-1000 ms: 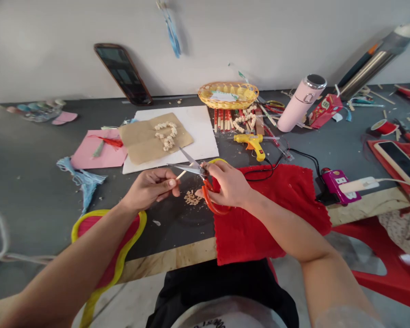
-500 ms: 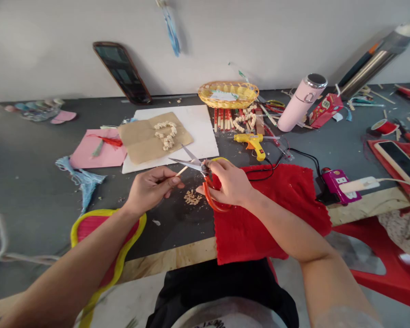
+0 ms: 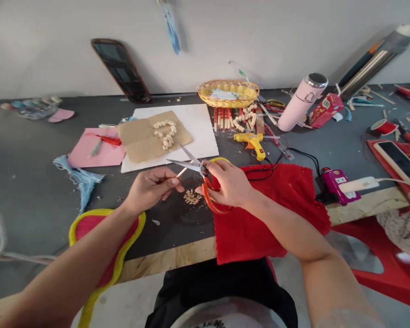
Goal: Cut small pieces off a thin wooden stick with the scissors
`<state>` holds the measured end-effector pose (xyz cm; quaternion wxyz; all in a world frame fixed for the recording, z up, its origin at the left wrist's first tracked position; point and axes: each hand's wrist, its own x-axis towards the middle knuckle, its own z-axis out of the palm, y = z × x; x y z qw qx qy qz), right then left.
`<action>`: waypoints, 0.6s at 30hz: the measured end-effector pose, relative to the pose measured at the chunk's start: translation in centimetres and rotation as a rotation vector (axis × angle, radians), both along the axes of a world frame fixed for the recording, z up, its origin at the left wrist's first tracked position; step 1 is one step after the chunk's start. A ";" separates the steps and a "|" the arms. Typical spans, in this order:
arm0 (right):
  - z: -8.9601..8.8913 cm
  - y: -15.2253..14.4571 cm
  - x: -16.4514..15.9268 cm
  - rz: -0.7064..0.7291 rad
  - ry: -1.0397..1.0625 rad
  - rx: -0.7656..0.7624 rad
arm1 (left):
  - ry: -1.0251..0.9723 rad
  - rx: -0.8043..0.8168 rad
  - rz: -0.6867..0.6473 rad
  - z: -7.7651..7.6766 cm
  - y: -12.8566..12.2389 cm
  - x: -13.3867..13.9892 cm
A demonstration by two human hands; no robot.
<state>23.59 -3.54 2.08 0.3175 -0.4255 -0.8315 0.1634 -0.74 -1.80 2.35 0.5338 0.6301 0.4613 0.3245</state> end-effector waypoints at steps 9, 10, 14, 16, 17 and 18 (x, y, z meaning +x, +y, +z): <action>-0.4 0.2 0.2 0.012 0.031 0.015 | -0.101 -0.080 -0.088 0.2 0.1 -0.3; -0.4 0.3 0.2 0.020 0.031 0.015 | -0.121 -0.102 -0.103 0.2 0.2 -0.3; -0.4 0.3 0.3 0.052 0.037 0.012 | -0.164 -0.163 -0.142 0.0 0.4 -0.5; -0.3 0.3 0.3 0.068 0.041 0.014 | -0.178 -0.173 -0.151 0.0 0.4 -0.4; -0.2 0.3 0.3 0.072 0.039 0.015 | -0.179 -0.172 -0.150 0.0 0.4 -0.4; -0.2 0.3 0.3 0.071 0.033 0.015 | -0.174 -0.166 -0.145 0.0 0.3 -0.4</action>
